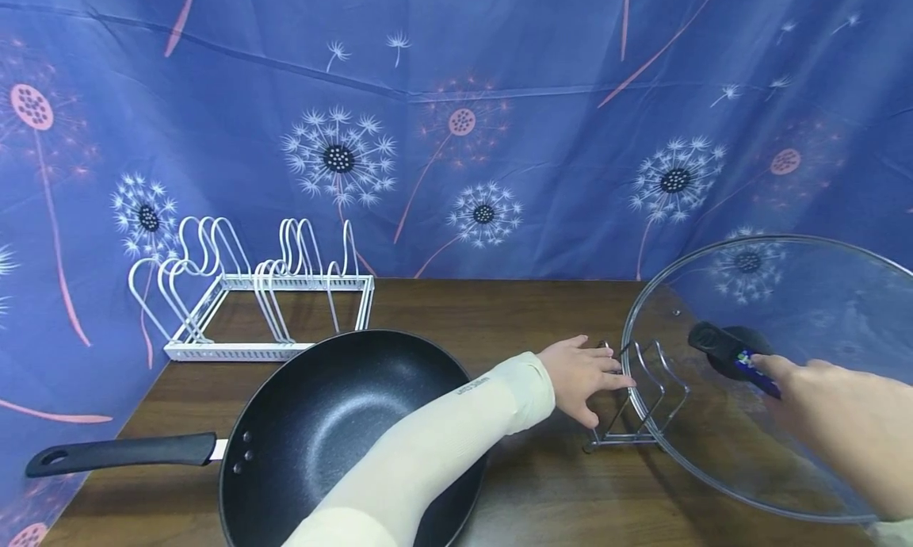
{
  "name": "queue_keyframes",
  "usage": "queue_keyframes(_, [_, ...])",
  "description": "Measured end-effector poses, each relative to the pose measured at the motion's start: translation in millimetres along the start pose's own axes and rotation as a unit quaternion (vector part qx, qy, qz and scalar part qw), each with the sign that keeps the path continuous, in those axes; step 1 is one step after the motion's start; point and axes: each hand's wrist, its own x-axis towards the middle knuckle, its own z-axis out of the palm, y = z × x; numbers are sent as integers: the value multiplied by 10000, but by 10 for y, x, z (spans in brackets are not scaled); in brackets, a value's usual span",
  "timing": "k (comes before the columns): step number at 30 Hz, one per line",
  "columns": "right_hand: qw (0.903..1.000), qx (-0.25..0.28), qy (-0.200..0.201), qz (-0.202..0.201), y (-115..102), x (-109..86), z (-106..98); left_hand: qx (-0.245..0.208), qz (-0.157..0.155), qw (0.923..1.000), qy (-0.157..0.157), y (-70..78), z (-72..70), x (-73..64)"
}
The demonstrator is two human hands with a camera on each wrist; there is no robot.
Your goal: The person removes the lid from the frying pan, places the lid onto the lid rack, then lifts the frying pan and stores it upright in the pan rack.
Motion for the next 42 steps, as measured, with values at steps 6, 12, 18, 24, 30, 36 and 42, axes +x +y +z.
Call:
queue_keyframes(6, [9997,226,-53,25,-23,5,12,-51,-73,10000,4,0,25,-21])
queue_keyframes(12, [9965,29,827,-89,-70,45,71,-91,-115,9999,21,11,20,-24])
queue_keyframes(18, [9956,-38,933,-107,-83,61,85,-49,-153,9999,-11,24,13,-25])
queue_keyframes(24, [9997,109,200,109,-59,25,37,86,-147,9998,-33,34,0,-16])
queue_keyframes(30, [9962,-46,808,-331,-49,36,97,116,-156,9998,-2,39,1,-15])
queue_keyframes(36, [9969,-58,738,-283,-56,13,102,138,-108,9998,-35,56,6,-15])
queue_keyframes(42, [9989,-56,439,-165,-74,-2,76,217,-97,9997,1,46,-5,-8])
